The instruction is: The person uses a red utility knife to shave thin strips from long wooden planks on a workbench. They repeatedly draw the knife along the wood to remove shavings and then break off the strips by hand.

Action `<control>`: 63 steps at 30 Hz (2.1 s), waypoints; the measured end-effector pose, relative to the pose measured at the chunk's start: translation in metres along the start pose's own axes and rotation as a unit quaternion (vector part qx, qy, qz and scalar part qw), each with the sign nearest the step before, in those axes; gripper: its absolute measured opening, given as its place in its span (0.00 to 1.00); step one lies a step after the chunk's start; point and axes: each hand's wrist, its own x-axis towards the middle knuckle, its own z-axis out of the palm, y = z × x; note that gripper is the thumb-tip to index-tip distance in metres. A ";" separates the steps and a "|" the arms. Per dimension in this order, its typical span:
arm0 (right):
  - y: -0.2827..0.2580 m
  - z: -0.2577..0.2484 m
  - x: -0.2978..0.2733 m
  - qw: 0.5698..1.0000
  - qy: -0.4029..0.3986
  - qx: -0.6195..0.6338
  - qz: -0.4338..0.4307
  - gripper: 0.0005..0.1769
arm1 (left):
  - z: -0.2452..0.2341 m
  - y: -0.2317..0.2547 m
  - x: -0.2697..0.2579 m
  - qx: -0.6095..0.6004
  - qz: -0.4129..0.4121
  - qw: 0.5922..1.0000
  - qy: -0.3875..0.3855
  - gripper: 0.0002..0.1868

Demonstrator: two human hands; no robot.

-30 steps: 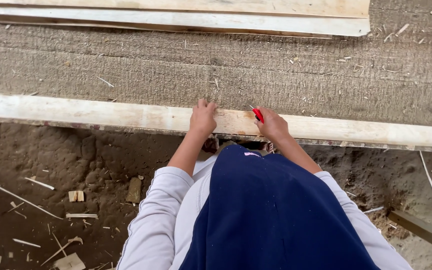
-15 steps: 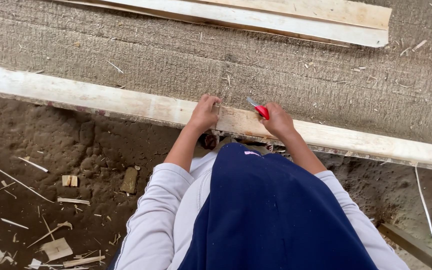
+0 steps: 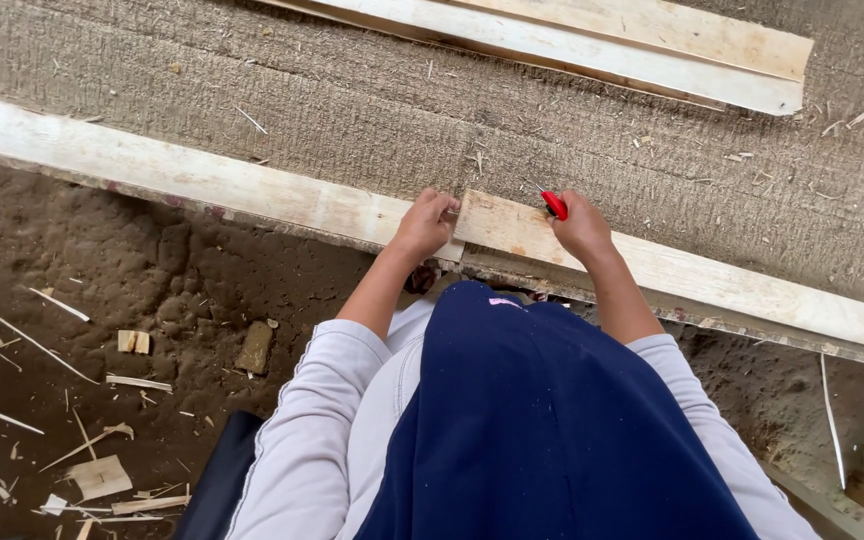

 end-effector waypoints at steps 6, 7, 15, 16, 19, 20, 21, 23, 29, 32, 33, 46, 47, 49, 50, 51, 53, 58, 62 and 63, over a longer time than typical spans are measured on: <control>-0.003 0.002 -0.004 1.000 -0.010 0.007 0.007 0.16 | 0.008 -0.014 0.009 -0.012 -0.011 1.000 0.011 0.13; -0.006 0.000 -0.007 1.000 -0.009 0.008 0.008 0.16 | 0.007 -0.014 0.010 -0.012 -0.010 1.000 0.010 0.13; -0.014 0.004 -0.018 0.999 -0.039 -0.005 0.019 0.16 | 0.007 -0.012 0.012 -0.001 -0.023 1.000 -0.003 0.20; -0.013 0.003 -0.019 0.999 -0.038 -0.005 0.020 0.16 | 0.005 -0.011 0.012 -0.001 -0.022 1.000 -0.004 0.20; -0.012 0.004 -0.018 0.999 -0.033 -0.010 0.021 0.16 | -0.001 -0.007 0.011 0.004 -0.030 0.999 -0.014 0.20; -0.010 0.006 -0.017 0.999 -0.033 -0.016 0.015 0.17 | -0.002 -0.004 0.009 -0.001 -0.025 1.000 -0.012 0.19; -0.007 0.009 -0.017 0.999 -0.034 -0.023 0.008 0.17 | -0.003 0.000 0.006 -0.006 -0.020 1.000 -0.011 0.19; -0.009 0.007 -0.019 0.999 -0.031 -0.025 0.005 0.17 | -0.001 -0.002 0.008 -0.004 -0.021 1.000 -0.010 0.18; -0.005 0.011 -0.018 0.999 -0.026 -0.033 -0.003 0.18 | -0.003 0.004 0.004 -0.011 -0.017 1.000 -0.001 0.16; -0.003 0.013 -0.016 0.999 -0.025 -0.030 0.000 0.18 | 0.004 -0.006 0.010 -0.020 -0.027 0.999 -0.003 0.15; -0.002 0.014 -0.015 0.999 -0.024 -0.028 0.004 0.18 | 0.007 -0.011 0.014 -0.027 -0.037 0.999 -0.007 0.15; -0.022 -0.035 -0.029 0.984 0.153 0.095 0.004 0.18 | -0.097 0.039 0.048 -0.042 -0.110 0.924 0.364 0.25; -0.022 -0.039 -0.031 0.983 0.163 0.084 0.014 0.19 | -0.106 0.038 0.052 0.082 -0.126 0.918 0.367 0.33; -0.023 -0.044 -0.035 0.981 0.178 0.074 0.022 0.19 | -0.104 0.048 0.052 0.205 -0.134 0.897 0.369 0.44; -0.025 -0.046 -0.037 0.991 0.124 0.045 0.033 0.25 | -0.092 0.059 0.048 0.223 -0.102 0.911 0.332 0.42; -0.025 -0.048 -0.041 0.996 0.069 0.015 0.047 0.31 | -0.078 0.069 0.043 0.241 -0.069 0.923 0.290 0.41; -0.027 -0.053 -0.052 0.998 0.042 -0.020 0.046 0.42 | -0.051 0.077 0.037 0.240 -0.044 0.947 0.211 0.41; -0.003 -0.042 -0.044 0.993 0.024 -0.114 0.033 0.50 | -0.019 0.090 0.040 0.234 -0.032 0.971 0.039 0.36; 0.005 -0.041 -0.043 0.989 0.056 -0.135 -0.017 0.50 | -0.018 0.108 0.035 0.227 -0.001 0.974 0.014 0.36; 0.006 -0.042 -0.041 0.989 0.070 -0.123 -0.034 0.51 | -0.018 0.113 0.035 0.225 0.009 0.974 0.020 0.37</control>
